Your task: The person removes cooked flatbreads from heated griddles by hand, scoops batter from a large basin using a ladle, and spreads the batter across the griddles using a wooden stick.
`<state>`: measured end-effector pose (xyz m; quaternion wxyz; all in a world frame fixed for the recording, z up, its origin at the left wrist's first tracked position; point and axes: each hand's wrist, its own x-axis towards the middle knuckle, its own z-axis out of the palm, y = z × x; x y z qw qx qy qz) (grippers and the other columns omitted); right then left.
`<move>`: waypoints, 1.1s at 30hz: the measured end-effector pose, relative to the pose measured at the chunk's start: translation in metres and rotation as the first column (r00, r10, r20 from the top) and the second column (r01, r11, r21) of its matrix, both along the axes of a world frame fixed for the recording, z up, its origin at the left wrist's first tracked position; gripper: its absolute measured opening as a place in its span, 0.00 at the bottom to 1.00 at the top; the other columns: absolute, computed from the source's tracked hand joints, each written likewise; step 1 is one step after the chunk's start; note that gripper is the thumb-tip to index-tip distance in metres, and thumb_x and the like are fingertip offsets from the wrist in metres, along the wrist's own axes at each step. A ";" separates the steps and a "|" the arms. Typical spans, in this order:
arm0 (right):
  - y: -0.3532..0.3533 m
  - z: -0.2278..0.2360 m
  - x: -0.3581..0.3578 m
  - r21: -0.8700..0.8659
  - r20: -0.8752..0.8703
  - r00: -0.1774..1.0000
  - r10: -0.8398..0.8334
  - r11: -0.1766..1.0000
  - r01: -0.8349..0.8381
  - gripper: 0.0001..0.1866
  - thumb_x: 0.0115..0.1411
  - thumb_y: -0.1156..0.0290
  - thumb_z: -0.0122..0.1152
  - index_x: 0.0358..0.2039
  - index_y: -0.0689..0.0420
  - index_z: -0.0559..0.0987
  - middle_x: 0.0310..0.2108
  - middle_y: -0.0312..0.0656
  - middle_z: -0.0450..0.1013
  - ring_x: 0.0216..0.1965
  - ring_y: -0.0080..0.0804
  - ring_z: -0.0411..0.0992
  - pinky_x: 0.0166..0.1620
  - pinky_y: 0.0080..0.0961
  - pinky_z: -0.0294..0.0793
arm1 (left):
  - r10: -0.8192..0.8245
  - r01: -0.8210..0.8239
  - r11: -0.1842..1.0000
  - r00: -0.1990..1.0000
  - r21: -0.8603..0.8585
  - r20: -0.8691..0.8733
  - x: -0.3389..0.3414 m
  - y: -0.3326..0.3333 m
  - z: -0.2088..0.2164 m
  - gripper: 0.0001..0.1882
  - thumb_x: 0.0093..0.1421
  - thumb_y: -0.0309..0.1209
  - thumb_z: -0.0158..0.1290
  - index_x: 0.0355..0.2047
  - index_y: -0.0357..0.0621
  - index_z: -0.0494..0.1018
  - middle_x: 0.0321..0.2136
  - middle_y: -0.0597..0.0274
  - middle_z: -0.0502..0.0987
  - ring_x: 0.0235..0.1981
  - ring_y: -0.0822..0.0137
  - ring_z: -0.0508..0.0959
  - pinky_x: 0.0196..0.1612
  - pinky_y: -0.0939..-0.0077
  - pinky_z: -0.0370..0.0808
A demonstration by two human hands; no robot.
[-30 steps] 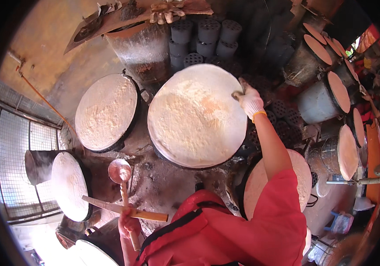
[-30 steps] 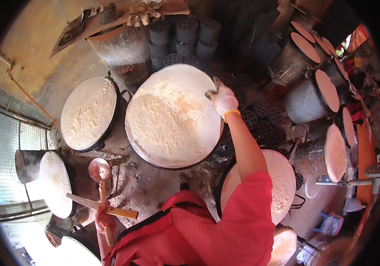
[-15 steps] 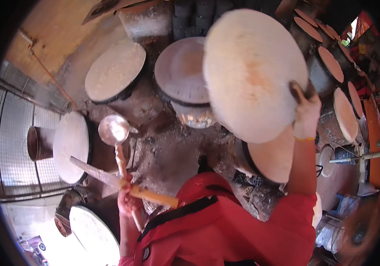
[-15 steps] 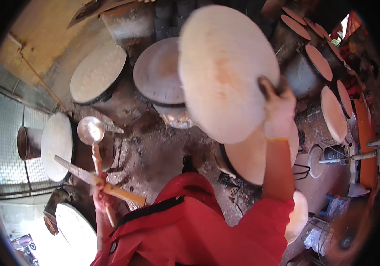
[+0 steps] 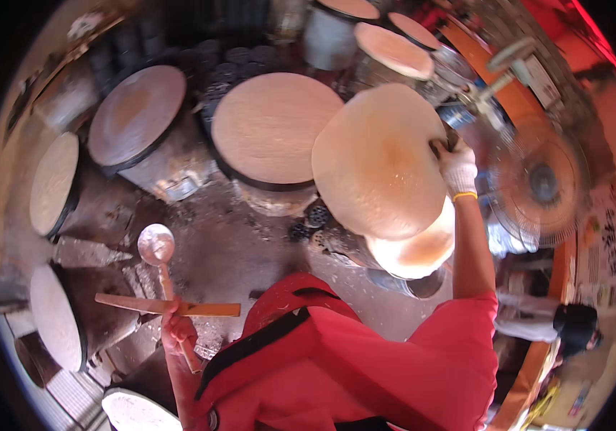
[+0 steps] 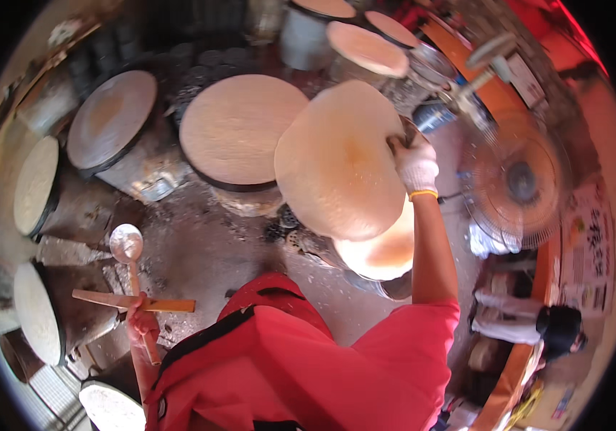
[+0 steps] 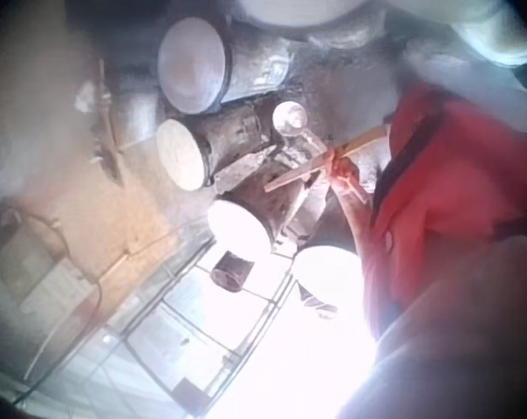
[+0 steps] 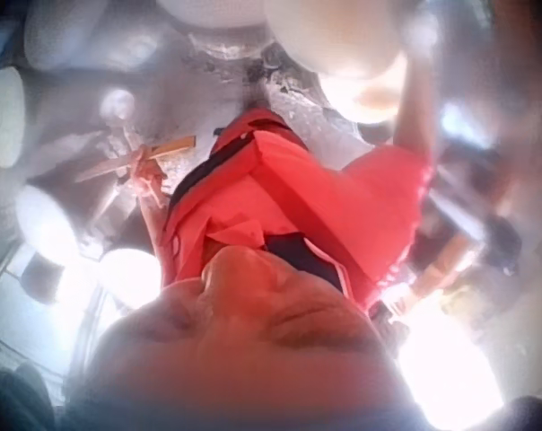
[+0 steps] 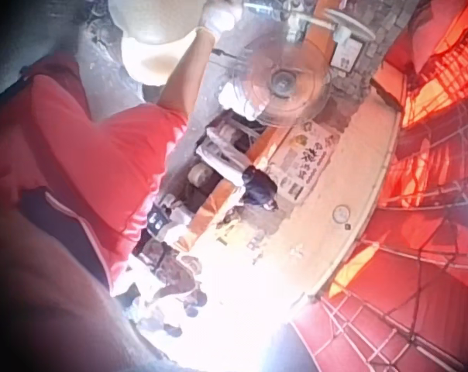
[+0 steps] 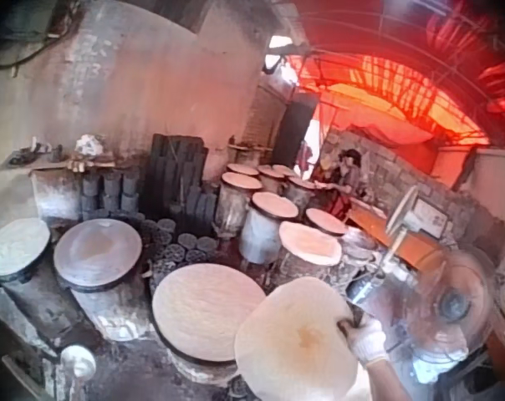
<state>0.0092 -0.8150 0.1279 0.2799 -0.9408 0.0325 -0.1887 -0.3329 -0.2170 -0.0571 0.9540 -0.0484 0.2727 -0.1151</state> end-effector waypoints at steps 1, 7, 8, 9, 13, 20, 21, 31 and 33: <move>0.000 0.016 -0.015 -0.106 0.027 0.999 -0.025 0.994 0.028 0.24 0.60 0.63 0.62 0.58 0.50 0.76 0.46 0.51 0.79 0.46 0.45 0.78 0.49 0.34 0.76 | -0.005 0.005 1.000 1.000 0.003 -0.001 0.003 -0.014 0.003 0.11 0.74 0.34 0.39 0.37 0.44 0.68 0.12 0.75 0.56 0.10 0.78 0.60 0.12 0.80 0.59; -0.062 -0.017 -0.112 -0.936 0.351 0.911 0.215 0.051 0.349 0.15 0.65 0.66 0.58 0.50 0.44 0.82 0.21 0.30 0.68 0.15 0.25 0.62 0.18 0.29 0.62 | -0.155 0.156 0.988 0.987 0.023 -0.033 0.040 -0.108 -0.011 0.17 0.75 0.37 0.37 0.41 0.42 0.75 0.12 0.75 0.57 0.10 0.76 0.61 0.11 0.81 0.58; -0.094 -0.067 -0.132 -0.899 0.429 0.873 0.233 0.017 0.437 0.11 0.64 0.65 0.53 0.44 0.44 0.80 0.21 0.34 0.59 0.22 0.28 0.63 0.17 0.27 0.60 | -0.188 0.188 0.982 0.982 -0.010 -0.008 0.048 -0.125 -0.014 0.17 0.75 0.37 0.37 0.40 0.43 0.75 0.11 0.76 0.56 0.10 0.77 0.61 0.11 0.82 0.58; -0.090 -0.087 -0.152 -0.914 0.331 0.928 0.171 0.304 0.270 0.16 0.62 0.66 0.54 0.49 0.40 0.80 0.25 0.35 0.64 0.27 0.33 0.67 0.22 0.32 0.68 | -0.212 0.212 0.976 0.977 -0.037 0.009 0.054 -0.142 -0.016 0.18 0.75 0.38 0.37 0.40 0.44 0.75 0.11 0.76 0.55 0.10 0.77 0.61 0.11 0.82 0.58; -0.140 -0.153 -0.206 -0.411 -0.179 0.957 0.228 0.867 -0.283 0.17 0.60 0.72 0.50 0.48 0.44 0.78 0.41 0.37 0.77 0.43 0.34 0.76 0.52 0.33 0.74 | -0.246 0.246 0.969 0.969 -0.012 -0.015 0.071 -0.219 -0.018 0.17 0.75 0.38 0.37 0.39 0.46 0.76 0.10 0.77 0.55 0.09 0.78 0.60 0.11 0.82 0.58; -0.222 -0.230 -0.210 -0.394 0.018 0.918 0.397 0.846 -0.358 0.13 0.58 0.73 0.50 0.42 0.52 0.79 0.39 0.40 0.76 0.43 0.40 0.76 0.53 0.45 0.70 | -0.198 0.198 0.980 0.976 -0.018 -0.089 0.093 -0.335 -0.006 0.17 0.74 0.37 0.37 0.49 0.41 0.73 0.11 0.78 0.54 0.08 0.80 0.58 0.11 0.82 0.58; -0.230 -0.234 -0.209 -0.357 -0.096 0.909 0.405 0.839 -0.411 0.15 0.54 0.74 0.55 0.43 0.52 0.79 0.41 0.40 0.76 0.45 0.40 0.76 0.55 0.46 0.70 | -0.185 0.183 0.982 0.981 -0.037 -0.060 0.091 -0.344 -0.003 0.18 0.74 0.37 0.37 0.51 0.40 0.72 0.11 0.78 0.54 0.08 0.80 0.59 0.11 0.82 0.59; -0.204 -0.222 -0.227 -0.294 -0.183 0.781 0.597 0.725 -0.623 0.21 0.51 0.65 0.66 0.48 0.46 0.79 0.53 0.45 0.72 0.58 0.51 0.65 0.64 0.60 0.56 | 0.036 -0.032 0.990 0.999 -0.134 0.034 0.014 -0.377 0.007 0.15 0.74 0.35 0.38 0.29 0.44 0.65 0.08 0.76 0.55 0.07 0.79 0.59 0.10 0.82 0.56; -0.166 -0.209 -0.227 -0.235 -0.263 0.670 0.694 0.627 -0.742 0.21 0.51 0.66 0.66 0.48 0.47 0.79 0.54 0.44 0.71 0.59 0.50 0.64 0.65 0.58 0.55 | 0.094 -0.086 0.988 0.994 -0.127 0.056 -0.024 -0.371 0.001 0.16 0.74 0.34 0.39 0.25 0.47 0.61 0.09 0.75 0.56 0.07 0.80 0.59 0.09 0.83 0.55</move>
